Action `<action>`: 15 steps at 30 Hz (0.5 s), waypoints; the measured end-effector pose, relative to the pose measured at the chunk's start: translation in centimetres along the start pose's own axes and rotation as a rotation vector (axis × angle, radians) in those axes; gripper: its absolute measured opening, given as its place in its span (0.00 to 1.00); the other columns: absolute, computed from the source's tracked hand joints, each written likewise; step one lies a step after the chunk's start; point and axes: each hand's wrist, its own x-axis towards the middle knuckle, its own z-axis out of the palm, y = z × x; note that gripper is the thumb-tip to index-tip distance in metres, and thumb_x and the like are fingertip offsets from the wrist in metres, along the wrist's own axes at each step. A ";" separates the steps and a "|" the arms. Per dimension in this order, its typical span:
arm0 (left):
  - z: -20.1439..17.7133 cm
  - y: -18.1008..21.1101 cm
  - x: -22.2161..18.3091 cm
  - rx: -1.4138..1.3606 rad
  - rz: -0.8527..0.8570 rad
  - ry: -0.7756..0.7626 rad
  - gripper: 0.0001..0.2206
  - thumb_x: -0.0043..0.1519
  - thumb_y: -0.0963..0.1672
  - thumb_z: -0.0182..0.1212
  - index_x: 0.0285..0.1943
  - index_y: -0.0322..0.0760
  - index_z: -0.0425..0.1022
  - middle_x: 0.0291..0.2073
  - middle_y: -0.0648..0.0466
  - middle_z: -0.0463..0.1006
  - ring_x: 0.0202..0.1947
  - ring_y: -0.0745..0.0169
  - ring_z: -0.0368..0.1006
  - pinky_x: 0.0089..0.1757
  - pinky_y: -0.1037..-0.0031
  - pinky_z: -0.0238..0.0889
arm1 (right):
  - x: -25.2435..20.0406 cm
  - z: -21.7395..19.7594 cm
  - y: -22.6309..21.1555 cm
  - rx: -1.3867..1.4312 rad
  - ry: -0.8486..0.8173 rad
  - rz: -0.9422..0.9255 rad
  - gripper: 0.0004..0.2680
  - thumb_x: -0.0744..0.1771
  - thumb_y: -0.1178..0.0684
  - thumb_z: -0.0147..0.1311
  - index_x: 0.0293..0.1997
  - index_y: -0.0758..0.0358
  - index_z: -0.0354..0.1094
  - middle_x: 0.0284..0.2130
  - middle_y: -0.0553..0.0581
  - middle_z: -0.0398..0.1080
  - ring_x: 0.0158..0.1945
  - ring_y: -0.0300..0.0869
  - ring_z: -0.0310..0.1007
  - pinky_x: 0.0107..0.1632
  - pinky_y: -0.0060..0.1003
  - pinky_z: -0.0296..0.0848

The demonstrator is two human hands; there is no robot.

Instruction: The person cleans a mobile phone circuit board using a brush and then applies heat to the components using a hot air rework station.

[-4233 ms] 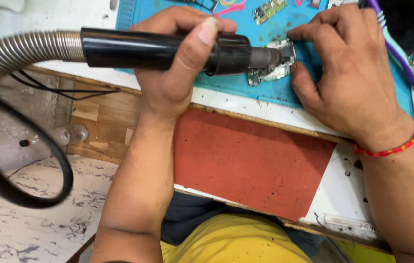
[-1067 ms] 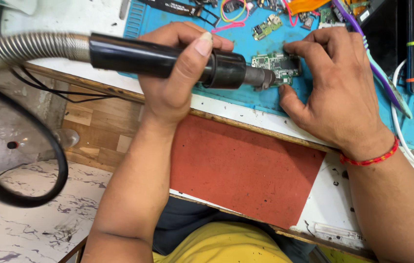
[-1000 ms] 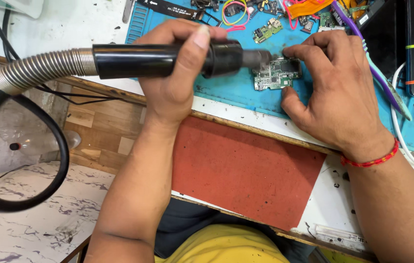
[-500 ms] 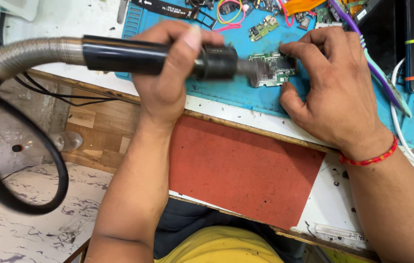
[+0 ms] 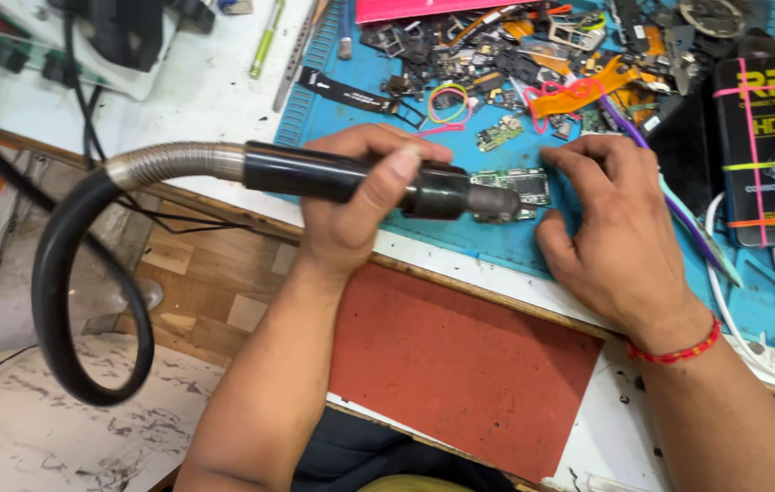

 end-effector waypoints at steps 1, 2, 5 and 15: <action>0.1 -0.1 0.0 0.020 -0.008 0.051 0.12 0.70 0.46 0.60 0.45 0.28 0.79 0.41 0.45 0.85 0.42 0.63 0.81 0.50 0.71 0.75 | 0.0 0.0 0.0 0.000 -0.001 0.000 0.17 0.62 0.60 0.58 0.58 0.66 0.72 0.54 0.65 0.66 0.59 0.58 0.64 0.62 0.49 0.66; 0.6 -0.3 0.0 0.041 -0.016 0.102 0.12 0.70 0.46 0.60 0.45 0.28 0.79 0.42 0.45 0.85 0.44 0.63 0.81 0.51 0.71 0.75 | 0.1 0.1 0.0 0.000 -0.001 0.000 0.16 0.63 0.60 0.58 0.57 0.66 0.72 0.54 0.64 0.66 0.59 0.58 0.64 0.62 0.49 0.66; 0.3 -0.2 0.0 0.012 -0.027 0.029 0.12 0.70 0.46 0.60 0.45 0.28 0.79 0.43 0.45 0.84 0.43 0.63 0.81 0.53 0.70 0.75 | 0.1 0.0 -0.1 0.002 -0.017 -0.004 0.14 0.63 0.61 0.57 0.56 0.65 0.73 0.53 0.63 0.66 0.58 0.57 0.64 0.61 0.49 0.66; 0.8 -0.1 0.3 0.091 -0.038 0.119 0.12 0.68 0.46 0.60 0.46 0.28 0.80 0.41 0.48 0.85 0.43 0.64 0.81 0.50 0.72 0.74 | 0.3 -0.1 -0.4 0.013 0.005 -0.001 0.15 0.62 0.60 0.58 0.54 0.67 0.72 0.51 0.63 0.66 0.57 0.57 0.64 0.60 0.49 0.66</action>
